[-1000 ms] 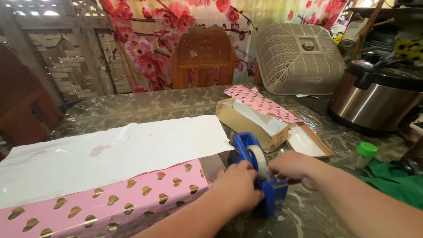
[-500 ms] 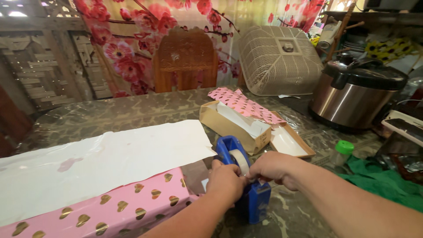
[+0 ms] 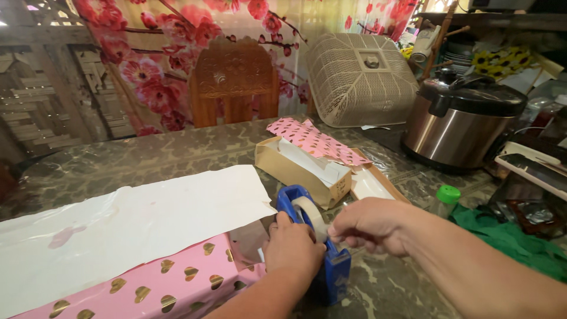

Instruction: The person wraps a rectangular box with pink heart-patterned wrapping paper. They fold the paper over the box, smooth the edges, and secure the folds with clear tape using a blue tape dispenser. The process includes folding both ends and taping them down.

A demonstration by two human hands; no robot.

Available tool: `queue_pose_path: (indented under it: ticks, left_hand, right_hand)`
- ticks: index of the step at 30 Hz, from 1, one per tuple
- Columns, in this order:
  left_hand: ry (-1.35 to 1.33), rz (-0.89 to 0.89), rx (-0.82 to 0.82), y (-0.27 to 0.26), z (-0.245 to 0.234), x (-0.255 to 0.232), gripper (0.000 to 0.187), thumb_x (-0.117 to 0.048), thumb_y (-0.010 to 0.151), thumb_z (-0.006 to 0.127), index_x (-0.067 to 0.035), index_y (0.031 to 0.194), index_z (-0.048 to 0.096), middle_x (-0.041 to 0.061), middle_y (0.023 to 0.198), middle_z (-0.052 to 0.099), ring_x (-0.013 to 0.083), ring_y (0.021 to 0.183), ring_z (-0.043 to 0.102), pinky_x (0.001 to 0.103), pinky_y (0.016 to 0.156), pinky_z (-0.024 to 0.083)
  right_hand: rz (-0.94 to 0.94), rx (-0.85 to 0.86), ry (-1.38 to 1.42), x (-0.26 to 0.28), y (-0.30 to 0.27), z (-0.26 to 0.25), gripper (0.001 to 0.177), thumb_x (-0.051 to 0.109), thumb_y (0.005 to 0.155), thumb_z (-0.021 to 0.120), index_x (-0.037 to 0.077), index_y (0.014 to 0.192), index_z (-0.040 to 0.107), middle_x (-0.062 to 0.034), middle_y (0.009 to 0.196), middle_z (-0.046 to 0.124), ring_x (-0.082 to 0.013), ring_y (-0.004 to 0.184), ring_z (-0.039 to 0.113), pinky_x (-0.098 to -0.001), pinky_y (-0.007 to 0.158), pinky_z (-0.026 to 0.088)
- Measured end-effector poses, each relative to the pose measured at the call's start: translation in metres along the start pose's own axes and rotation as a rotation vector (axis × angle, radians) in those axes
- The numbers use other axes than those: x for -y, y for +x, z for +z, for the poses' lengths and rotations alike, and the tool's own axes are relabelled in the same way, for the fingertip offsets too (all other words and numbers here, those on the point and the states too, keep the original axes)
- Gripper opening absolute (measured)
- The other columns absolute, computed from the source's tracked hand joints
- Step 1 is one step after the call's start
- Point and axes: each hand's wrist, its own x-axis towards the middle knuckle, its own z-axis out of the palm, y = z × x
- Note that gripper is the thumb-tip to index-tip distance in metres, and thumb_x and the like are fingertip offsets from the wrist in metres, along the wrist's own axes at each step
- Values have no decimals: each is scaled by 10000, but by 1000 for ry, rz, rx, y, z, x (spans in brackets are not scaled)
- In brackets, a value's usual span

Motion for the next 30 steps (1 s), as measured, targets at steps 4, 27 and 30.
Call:
queue_pose_path:
  ticks: [4, 27, 30]
  left_hand:
    - [7, 5, 28, 2, 1, 2, 286, -400, 775, 808, -177, 954, 801, 68, 1304, 476, 282, 1288, 495, 476, 1044, 461]
    - [-88, -81, 84, -2, -9, -4, 409, -466, 709, 881, -191, 1000, 799, 68, 1302, 529, 294, 1296, 524, 471, 1068, 469]
    - [-48, -74, 103, -1, -9, -5, 435, -503, 739, 859, -195, 1039, 796, 70, 1311, 516, 292, 1310, 506, 485, 1082, 447]
  right_hand:
    - [68, -21, 132, -10, -7, 9, 64, 168, 821, 771, 143, 837, 714, 50, 735, 667, -82, 633, 584, -346, 699, 482]
    - [64, -35, 269, -44, -38, -2, 68, 110, 790, 754, 111, 842, 710, 13, 755, 683, -129, 680, 610, -510, 909, 574]
    - [119, -35, 281, -57, -32, 8, 62, 100, 789, 750, 113, 840, 717, 6, 747, 682, -138, 682, 611, -555, 959, 570]
